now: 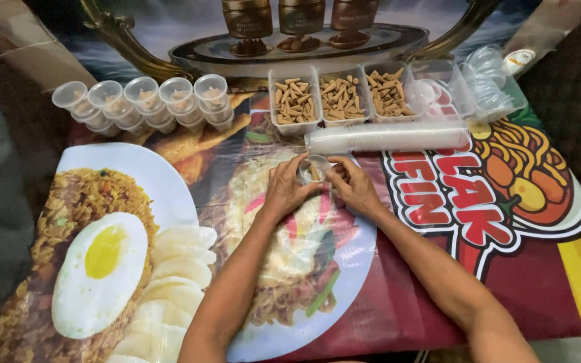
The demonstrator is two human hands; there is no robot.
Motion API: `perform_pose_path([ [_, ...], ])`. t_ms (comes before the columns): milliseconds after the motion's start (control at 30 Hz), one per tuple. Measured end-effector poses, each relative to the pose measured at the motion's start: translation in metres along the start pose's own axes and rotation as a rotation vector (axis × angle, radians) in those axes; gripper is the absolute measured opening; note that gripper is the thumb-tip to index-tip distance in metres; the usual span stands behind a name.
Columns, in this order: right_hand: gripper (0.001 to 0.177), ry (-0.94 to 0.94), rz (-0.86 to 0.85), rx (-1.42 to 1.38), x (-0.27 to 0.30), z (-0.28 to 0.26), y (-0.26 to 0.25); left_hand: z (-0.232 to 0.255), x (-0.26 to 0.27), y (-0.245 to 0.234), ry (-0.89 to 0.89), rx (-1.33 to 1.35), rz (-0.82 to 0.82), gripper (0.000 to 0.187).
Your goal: The person is packaging incense sticks by picking them up from a container, placing them into a small plastic cup for measurement, and then transferring them into small plastic bags.
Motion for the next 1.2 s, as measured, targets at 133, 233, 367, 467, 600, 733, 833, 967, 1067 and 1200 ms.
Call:
perform_pose_path([
  [133, 0.028, -0.027, 0.014, 0.018, -0.014, -0.008, -0.013, -0.007, 0.000, 0.002, 0.000, -0.002, 0.001, 0.086],
  [233, 0.023, -0.200, 0.141, 0.303, -0.051, -0.007, -0.040, -0.006, 0.002, 0.003, -0.005, -0.001, -0.004, 0.084],
  [367, 0.020, -0.361, 0.193, 0.674, -0.121, -0.023, -0.060, -0.008, -0.001, 0.005, -0.006, -0.003, -0.014, 0.085],
  [467, 0.020, -0.412, 0.198, 1.028, -0.181, 0.014, -0.071, -0.009, -0.001, 0.003, -0.014, -0.002, -0.019, 0.085],
  [600, 0.013, -0.482, 0.190, 1.322, -0.223, 0.051, -0.074, -0.007, 0.000, 0.002, -0.026, 0.010, -0.030, 0.085],
  [733, 0.012, -0.471, 0.187, 1.484, -0.241, 0.075, -0.063, -0.005, -0.003, -0.001, -0.032, 0.002, -0.035, 0.085],
  [833, 0.011, -0.478, 0.195, 1.431, -0.236, 0.075, -0.060, -0.004, -0.002, -0.001, -0.039, 0.017, -0.036, 0.084],
  [967, 0.004, -0.477, 0.255, 1.330, -0.247, 0.092, -0.068, -0.004, -0.003, 0.000, -0.040, 0.018, -0.032, 0.084],
  [1067, 0.006, -0.463, 0.311, 1.265, -0.239, 0.075, -0.072, -0.003, -0.002, -0.002, -0.044, 0.017, -0.040, 0.085],
  [1200, 0.013, -0.421, 0.325, 0.995, -0.219, 0.058, -0.079, -0.007, -0.002, 0.001, -0.041, 0.019, -0.038, 0.085],
])
Point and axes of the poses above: each hand's wrist, its own x-axis away from the middle knuckle, its own y-axis out of the palm, z = x × y, the point moved 1 cm from there along -x, towards the middle knuckle, and after that the axes turned 7 degrees about y, right-handed, at the moved point
